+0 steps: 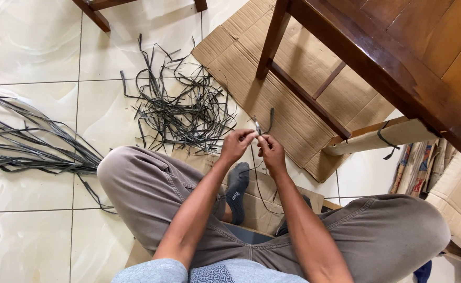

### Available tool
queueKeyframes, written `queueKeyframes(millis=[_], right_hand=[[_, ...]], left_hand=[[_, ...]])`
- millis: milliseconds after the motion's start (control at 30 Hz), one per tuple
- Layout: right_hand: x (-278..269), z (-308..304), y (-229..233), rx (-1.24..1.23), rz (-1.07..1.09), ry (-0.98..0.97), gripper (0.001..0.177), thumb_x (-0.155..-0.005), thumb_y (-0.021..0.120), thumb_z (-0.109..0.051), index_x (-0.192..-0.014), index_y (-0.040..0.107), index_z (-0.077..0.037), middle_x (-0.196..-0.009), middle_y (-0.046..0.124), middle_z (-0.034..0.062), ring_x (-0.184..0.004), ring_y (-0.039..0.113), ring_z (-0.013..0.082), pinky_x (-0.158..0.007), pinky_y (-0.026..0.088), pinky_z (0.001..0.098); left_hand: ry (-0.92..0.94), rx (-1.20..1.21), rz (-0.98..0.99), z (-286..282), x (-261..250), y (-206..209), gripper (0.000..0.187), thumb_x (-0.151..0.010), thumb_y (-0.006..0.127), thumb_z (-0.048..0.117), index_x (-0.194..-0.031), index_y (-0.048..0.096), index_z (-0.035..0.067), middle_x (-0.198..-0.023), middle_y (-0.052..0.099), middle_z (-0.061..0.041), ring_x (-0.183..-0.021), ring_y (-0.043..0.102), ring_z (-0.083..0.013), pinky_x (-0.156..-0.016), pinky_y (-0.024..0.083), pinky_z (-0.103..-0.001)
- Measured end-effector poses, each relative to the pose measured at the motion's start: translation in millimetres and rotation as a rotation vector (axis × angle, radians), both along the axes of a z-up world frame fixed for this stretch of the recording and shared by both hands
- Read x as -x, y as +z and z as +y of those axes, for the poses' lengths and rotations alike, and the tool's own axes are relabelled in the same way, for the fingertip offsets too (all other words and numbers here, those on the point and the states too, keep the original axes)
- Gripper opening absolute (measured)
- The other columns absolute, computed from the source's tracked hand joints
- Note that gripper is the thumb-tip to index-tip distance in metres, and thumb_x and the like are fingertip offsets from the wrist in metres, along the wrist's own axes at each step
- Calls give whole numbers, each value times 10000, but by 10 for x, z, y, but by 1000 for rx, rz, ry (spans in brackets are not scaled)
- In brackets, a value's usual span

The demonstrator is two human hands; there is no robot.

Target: Wrapping black plastic strips around a wooden chair leg

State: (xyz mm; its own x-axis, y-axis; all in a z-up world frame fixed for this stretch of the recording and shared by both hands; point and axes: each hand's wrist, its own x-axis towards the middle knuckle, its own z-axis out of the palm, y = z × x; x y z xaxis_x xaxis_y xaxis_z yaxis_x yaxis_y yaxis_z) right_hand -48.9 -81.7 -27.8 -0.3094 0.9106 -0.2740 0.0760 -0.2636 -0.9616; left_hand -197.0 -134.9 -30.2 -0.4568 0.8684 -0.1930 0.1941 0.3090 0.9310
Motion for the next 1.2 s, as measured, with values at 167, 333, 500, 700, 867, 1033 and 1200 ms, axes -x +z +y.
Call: queueKeyframes(millis=[167,333,500,700,867,1033,1200], right_hand=[[-56,-10,-25,-63,-96,79,150,-1002,701,-209,-1083,796,-125,-757,686,74,-520,611,106,-519,552,246],[-83,-21,91,30,-90,125,197,-971,750,-264,-1114,788,-133,-886,783,98,-698,716,122,-652,555,227],[-71,22,34,207,44,-23,191,-952,769,-240,-1103,740,-125,-933,791,98,-774,762,140,-675,571,205],[-166,85,-27,309,115,-190,127,-977,727,-283,-1057,694,-190,-924,780,4,-804,763,115,-711,577,201],[-196,184,-209,363,184,-265,86,-1002,689,-267,-1039,700,-190,-869,755,2,-738,742,115,-701,609,230],[-165,185,-36,370,215,-281,103,-1000,697,-262,-1050,716,-174,-834,737,-9,-678,705,84,-666,620,220],[-137,124,165,313,132,-284,112,-967,743,-295,-1003,738,-190,-633,525,-59,-449,387,8,-402,352,129]], left_hand=[[66,-83,-284,111,-125,-283,145,-844,868,329,-956,824,248,-790,745,41,-731,631,-57,-699,525,-238],[96,-81,-410,44,-80,-119,144,-843,869,259,-939,822,163,-778,756,-9,-777,620,-71,-742,509,-245],[70,52,-209,33,16,-301,226,-845,844,394,-1014,839,245,-863,794,-45,-895,743,-161,-818,555,-315],[326,62,-110,-59,190,-376,228,-847,792,379,-963,823,186,-691,721,-69,-717,693,-207,-698,546,-380],[658,167,-219,-50,326,-504,153,-851,714,345,-855,787,210,-645,708,21,-614,648,-111,-571,475,-241],[799,221,-248,-41,423,-503,130,-834,711,339,-783,781,243,-572,684,45,-510,602,-87,-486,450,-208],[946,259,-78,-17,504,-824,291,-874,682,412,-1083,748,220,-699,758,20,-810,754,-182,-756,530,-327]])
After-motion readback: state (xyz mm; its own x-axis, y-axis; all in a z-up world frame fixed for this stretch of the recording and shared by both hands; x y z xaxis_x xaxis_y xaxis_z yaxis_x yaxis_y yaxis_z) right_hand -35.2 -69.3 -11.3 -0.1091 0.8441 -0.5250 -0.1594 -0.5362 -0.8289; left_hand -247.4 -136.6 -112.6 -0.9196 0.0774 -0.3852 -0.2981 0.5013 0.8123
